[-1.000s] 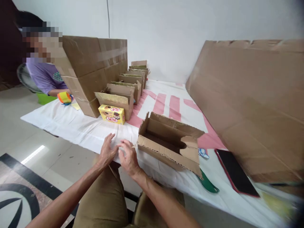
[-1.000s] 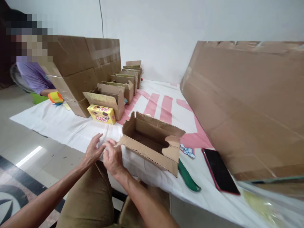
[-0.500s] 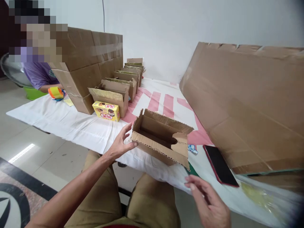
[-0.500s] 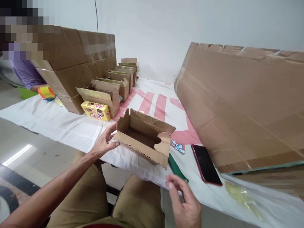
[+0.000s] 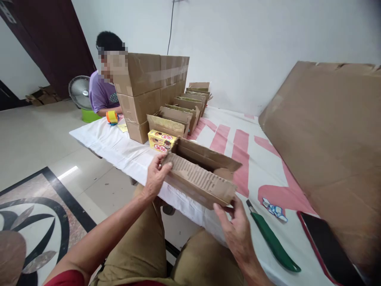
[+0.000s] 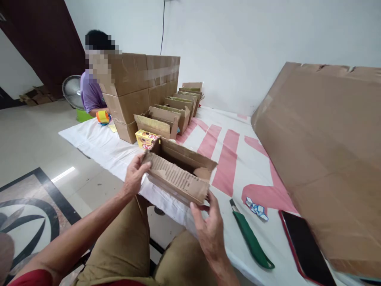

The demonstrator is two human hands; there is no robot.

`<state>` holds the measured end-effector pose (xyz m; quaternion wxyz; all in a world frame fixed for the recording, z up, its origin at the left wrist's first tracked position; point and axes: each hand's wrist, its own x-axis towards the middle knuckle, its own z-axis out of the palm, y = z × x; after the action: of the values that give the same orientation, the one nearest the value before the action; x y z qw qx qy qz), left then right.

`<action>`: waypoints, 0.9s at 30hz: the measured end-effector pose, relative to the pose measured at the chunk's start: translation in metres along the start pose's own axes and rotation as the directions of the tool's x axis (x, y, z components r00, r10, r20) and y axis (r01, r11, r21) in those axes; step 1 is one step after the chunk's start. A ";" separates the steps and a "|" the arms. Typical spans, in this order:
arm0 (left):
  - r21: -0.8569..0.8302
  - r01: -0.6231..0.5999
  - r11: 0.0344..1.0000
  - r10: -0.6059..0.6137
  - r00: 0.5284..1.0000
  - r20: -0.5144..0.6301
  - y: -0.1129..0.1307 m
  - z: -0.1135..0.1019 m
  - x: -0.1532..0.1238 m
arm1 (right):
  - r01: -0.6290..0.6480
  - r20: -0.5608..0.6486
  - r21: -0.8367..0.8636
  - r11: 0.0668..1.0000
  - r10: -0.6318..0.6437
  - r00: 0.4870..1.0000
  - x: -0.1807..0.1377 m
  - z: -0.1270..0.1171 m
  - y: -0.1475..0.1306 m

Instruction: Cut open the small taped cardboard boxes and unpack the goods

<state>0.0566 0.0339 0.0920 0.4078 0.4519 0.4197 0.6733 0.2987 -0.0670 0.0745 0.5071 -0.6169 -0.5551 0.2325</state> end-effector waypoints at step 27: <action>0.560 0.025 0.828 0.138 0.959 -0.248 -0.075 -0.126 0.050 | 0.355 0.520 0.083 0.931 -0.345 0.782 0.077 0.175 0.042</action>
<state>-0.0633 0.0787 0.0052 0.1749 0.4646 0.6370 0.5897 0.1897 0.0736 -0.0074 0.3640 -0.4205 -0.7793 0.2888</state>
